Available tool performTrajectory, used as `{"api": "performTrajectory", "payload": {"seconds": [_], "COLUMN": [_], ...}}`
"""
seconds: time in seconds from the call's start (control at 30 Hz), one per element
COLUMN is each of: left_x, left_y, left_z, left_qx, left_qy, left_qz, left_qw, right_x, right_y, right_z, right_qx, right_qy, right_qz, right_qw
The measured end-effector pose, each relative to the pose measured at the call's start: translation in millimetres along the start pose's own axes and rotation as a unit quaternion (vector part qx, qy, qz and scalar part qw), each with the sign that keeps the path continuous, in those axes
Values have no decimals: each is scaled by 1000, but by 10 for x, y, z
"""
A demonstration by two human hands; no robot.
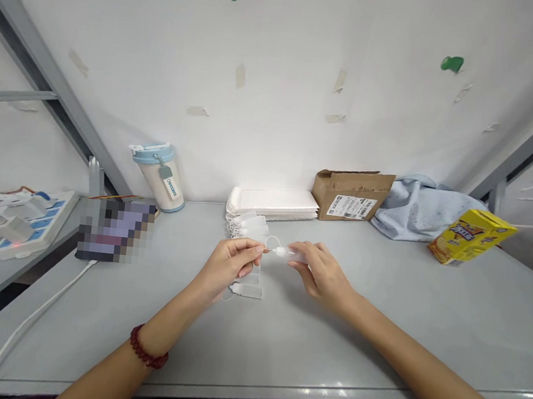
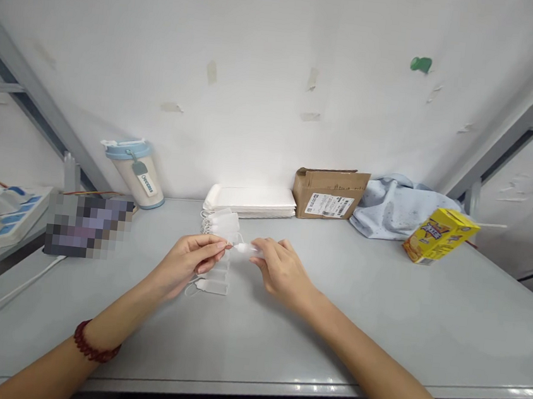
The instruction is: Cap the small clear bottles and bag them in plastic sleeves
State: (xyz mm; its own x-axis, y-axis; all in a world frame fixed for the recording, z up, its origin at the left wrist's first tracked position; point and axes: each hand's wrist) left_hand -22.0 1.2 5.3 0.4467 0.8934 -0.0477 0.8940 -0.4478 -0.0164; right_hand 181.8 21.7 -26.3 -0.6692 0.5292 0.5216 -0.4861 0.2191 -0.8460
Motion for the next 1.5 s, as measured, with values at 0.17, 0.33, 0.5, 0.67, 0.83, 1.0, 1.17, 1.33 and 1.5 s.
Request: {"api": "performTrajectory", "payload": {"seconds": [0.17, 0.33, 0.5, 0.67, 0.83, 1.0, 1.17, 1.33, 1.5], "left_x": [0, -1, -1, 4, 3, 0, 3, 4, 0], "left_y": [6, 3, 13, 18, 23, 47, 57, 63, 76], "left_z": [8, 22, 27, 36, 26, 1, 5, 28, 42], "left_qx": [22, 46, 66, 79, 81, 85, 80, 66, 70], "left_qy": [2, 6, 4, 2, -2, -5, -4, -8, -18], "left_qz": [-7, -10, -12, -10, -8, -14, -16, -13, -8], "left_qw": [1000, 999, 998, 997, 997, 996, 997, 998, 997], "right_x": [-9, -5, -6, -11, -12, -16, -22, -39, -46], "right_y": [-11, -13, -7, 2, 1, 6, 8, 23, 37], "right_z": [4, 9, 5, -2, -2, -1, 5, 10, 18], "right_qx": [-5, -2, -4, -7, -10, -13, -12, -14, -7], "right_qy": [-1, -3, -1, -5, -8, -7, -5, -8, -7], "right_qz": [9, 13, 13, 9, 8, 9, 14, 19, 18], "right_qw": [1000, 1000, 1000, 1000, 1000, 1000, 1000, 1000, 1000]}}
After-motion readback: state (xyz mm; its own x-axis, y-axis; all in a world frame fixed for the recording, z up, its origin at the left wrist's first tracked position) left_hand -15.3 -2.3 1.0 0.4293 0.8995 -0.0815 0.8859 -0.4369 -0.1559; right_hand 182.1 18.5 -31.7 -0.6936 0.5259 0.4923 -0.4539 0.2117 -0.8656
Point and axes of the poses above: each hand's wrist, its own x-axis towards the middle knuckle, its own y-axis out of the palm, z = x × y, and after that the axes turned 14 degrees about z, right-handed
